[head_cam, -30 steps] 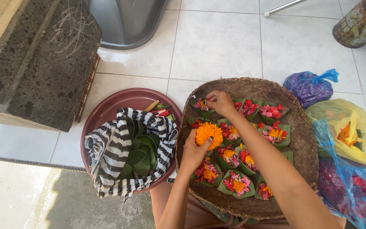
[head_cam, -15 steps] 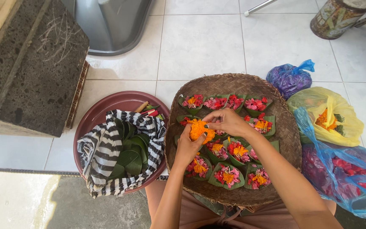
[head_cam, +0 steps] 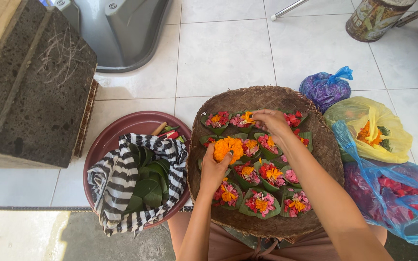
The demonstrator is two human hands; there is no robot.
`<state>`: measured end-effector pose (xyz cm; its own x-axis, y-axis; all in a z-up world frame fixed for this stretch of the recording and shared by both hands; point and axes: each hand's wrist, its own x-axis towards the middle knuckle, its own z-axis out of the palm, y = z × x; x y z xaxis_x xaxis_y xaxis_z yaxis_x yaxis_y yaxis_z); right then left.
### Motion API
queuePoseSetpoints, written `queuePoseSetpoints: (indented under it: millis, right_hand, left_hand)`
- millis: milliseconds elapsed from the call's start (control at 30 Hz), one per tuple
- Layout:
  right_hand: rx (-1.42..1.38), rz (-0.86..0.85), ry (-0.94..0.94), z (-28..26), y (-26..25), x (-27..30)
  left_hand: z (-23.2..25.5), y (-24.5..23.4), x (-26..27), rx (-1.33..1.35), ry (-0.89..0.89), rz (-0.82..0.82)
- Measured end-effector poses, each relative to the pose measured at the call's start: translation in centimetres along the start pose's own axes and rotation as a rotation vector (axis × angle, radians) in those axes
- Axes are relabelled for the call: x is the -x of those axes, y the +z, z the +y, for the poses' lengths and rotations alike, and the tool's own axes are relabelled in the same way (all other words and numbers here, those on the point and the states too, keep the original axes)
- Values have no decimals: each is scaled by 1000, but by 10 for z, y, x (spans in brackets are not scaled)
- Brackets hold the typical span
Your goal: The person arranges pink and orange flower petals into small banana leaf packets placed on a woven tray. They pick petals from plastic bags and carefully place them onto each leaf packet, creating a decorative arrangement.
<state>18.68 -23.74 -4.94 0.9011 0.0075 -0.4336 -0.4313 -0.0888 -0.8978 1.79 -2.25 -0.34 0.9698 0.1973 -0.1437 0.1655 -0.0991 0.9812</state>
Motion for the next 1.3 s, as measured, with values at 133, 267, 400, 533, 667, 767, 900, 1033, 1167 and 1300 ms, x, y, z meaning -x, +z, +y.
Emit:
queuePoseSetpoints:
  millis: [133,267,400,533,667,767,900,1033,1167,1300]
  right_hand:
    - [464,114,-116,-13,12,-18]
    - [977,168,-113,-10,38,-34]
    - [1109,238,-334,15,50,-50]
    - [1130,237,-379,29,51,-55]
    - [1016,185,-342,22,41,-48]
    - [915,118,-301,14,29,-44]
    - [776,-42,-334,2,10,-41]
    - [697,-481,-354,-20,-8,-1]
    - [767,-607,-346,-41,-8,57]
    - [649,-522,-374,-46,-6,76]
  left_hand:
    - [-5,0,-3,40,24,-14]
    - [-6,6,-5,-3,31,-32]
    - [2,13,-3,19,-25,-109]
    - [9,18,-2,-8,-72,-162]
    - [7,22,-3,-59,-65,-156]
    - [4,27,-6,-91,-68,-143]
    - [2,34,-12,-180,-83,-149]
    - [1,37,-17,-242,-44,-135]
    - [3,42,-20,-239,-38,-151]
    - [6,46,-18,-219,3,-133]
